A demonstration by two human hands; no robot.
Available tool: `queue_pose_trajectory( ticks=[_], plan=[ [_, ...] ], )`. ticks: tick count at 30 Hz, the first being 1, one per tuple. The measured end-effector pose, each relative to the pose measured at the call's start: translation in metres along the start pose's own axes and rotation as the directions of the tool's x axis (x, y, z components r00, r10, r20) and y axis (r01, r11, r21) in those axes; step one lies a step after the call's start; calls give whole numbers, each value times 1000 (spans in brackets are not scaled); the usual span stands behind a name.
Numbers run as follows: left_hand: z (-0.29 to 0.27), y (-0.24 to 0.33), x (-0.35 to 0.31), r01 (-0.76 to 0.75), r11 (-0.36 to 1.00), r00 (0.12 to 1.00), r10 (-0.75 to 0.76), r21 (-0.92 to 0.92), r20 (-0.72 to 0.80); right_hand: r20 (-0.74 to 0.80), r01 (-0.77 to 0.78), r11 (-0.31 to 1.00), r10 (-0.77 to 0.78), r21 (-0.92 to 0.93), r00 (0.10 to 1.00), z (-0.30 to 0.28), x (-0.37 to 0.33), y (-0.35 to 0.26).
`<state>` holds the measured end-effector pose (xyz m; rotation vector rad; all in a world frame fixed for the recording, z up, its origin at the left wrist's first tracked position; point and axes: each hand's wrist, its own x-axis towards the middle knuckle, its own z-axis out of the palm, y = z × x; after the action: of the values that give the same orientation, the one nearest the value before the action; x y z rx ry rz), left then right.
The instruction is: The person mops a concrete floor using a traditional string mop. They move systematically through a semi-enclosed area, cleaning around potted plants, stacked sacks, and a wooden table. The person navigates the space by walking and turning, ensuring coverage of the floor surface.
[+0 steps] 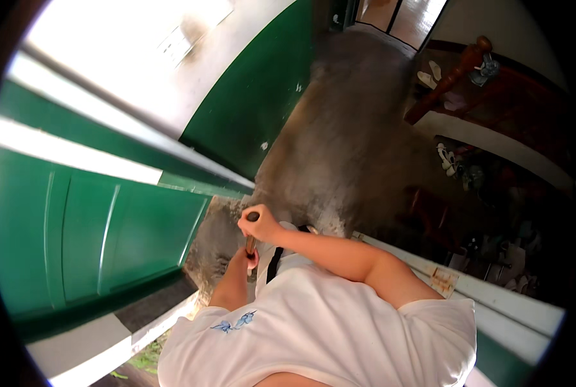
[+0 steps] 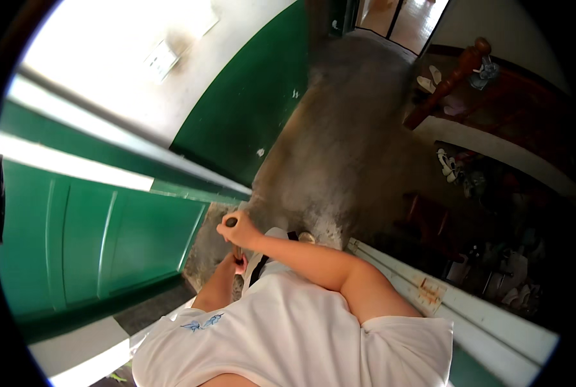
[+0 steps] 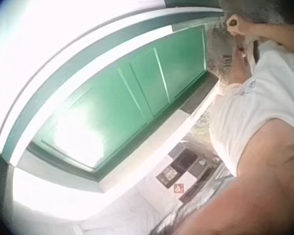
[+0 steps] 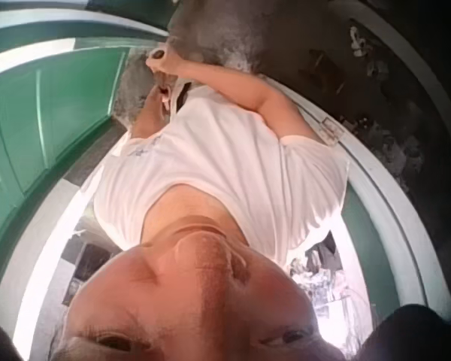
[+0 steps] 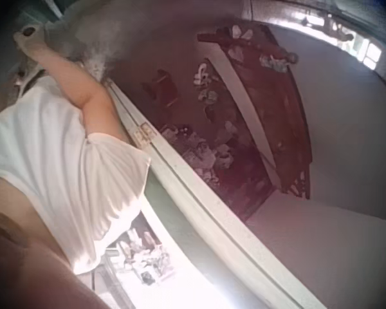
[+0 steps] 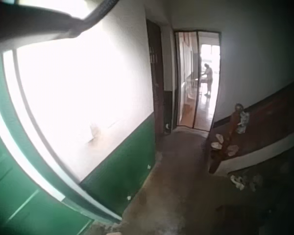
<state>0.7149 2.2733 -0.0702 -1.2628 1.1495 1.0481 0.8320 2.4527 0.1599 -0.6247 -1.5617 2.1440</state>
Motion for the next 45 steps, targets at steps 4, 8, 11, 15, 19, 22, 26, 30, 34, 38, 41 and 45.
queue_pose_trajectory(
  ticks=[4, 8, 11, 15, 19, 22, 26, 30, 34, 38, 41, 45],
  plan=[
    [83, 15, 3, 22, 993, 994, -9, 114, -109, -96, -130, 990, 134, 50, 986, -56, 47, -13],
    [161, 42, 21, 44, 952, 994, -10, 302, -112, -213, -137, 976, 171, 166, 962, -117, 118, -25],
    [234, 60, 18, 79, 966, 993, -54, 246, -109, -234, -161, 973, 197, 163, 952, -163, 173, -48],
    [305, 75, 6, 142, 981, 990, -139, 129, -27, -220, -115, 989, 134, 97, 966, -211, 224, -83],
    [393, 79, 0, 184, 971, 975, -199, 155, 94, -217, -141, 989, 148, 45, 965, -269, 259, -143],
    [474, 64, -5, 204, 949, 953, -249, 242, 172, -250, -54, 993, 80, 107, 965, -335, 280, -166],
    [583, 31, -6, 179, 941, 955, -237, 287, 179, -216, -38, 990, 68, 138, 974, -438, 292, -203],
    [683, -21, -29, 54, 960, 971, -115, 276, 208, -164, -9, 998, 20, 65, 986, -540, 287, -243],
    [770, -52, -25, -84, 927, 936, -53, 366, 349, -136, -2, 1000, 2, 3, 991, -620, 289, -286],
    [864, -79, -25, -128, 900, 920, -50, 417, 390, -146, 16, 992, -34, -123, 989, -689, 299, -328],
    [956, -98, -23, -185, 837, 913, -47, 514, 405, -199, 106, 967, -154, -234, 968, -746, 311, -355],
    [1082, -110, -22, -265, 738, 884, -70, 621, 462, -268, 211, 946, -275, -245, 923, -825, 341, -373]
  ],
)
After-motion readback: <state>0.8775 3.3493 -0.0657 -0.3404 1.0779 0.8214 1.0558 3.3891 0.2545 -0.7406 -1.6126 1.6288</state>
